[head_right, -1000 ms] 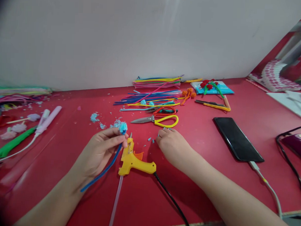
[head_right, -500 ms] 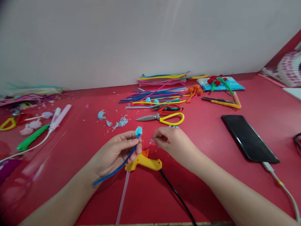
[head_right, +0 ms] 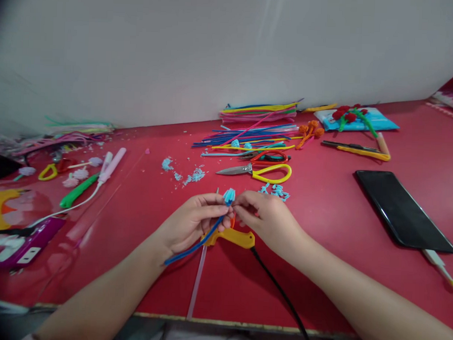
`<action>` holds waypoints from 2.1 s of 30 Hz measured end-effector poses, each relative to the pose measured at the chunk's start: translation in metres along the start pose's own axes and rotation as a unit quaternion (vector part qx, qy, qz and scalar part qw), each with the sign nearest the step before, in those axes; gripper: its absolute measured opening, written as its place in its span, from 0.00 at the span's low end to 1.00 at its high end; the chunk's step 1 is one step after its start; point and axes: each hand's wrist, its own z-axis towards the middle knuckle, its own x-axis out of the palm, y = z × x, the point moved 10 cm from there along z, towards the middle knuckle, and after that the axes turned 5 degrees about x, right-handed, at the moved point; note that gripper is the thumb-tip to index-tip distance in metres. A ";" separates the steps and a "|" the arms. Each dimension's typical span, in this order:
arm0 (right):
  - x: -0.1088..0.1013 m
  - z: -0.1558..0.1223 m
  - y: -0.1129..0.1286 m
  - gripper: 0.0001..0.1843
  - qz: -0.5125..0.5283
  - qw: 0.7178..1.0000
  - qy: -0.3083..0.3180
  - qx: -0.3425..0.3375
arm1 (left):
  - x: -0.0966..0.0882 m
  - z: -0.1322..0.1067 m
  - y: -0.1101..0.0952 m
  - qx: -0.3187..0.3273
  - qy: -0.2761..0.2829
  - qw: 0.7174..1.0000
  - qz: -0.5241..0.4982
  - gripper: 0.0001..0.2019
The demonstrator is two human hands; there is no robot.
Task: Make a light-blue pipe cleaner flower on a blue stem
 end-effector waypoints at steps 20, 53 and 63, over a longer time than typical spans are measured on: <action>-0.028 -0.005 0.020 0.06 0.024 0.997 -0.046 -0.055 | 0.002 0.000 -0.004 0.005 0.019 0.999 0.028 0.03; -0.026 -0.032 0.050 0.07 -0.202 0.935 -0.199 -0.213 | 0.012 -0.001 0.001 -0.011 0.042 0.999 0.004 0.05; -0.025 -0.037 0.056 0.07 -0.243 0.915 -0.223 -0.234 | 0.013 -0.002 0.001 -0.009 0.033 0.999 -0.009 0.03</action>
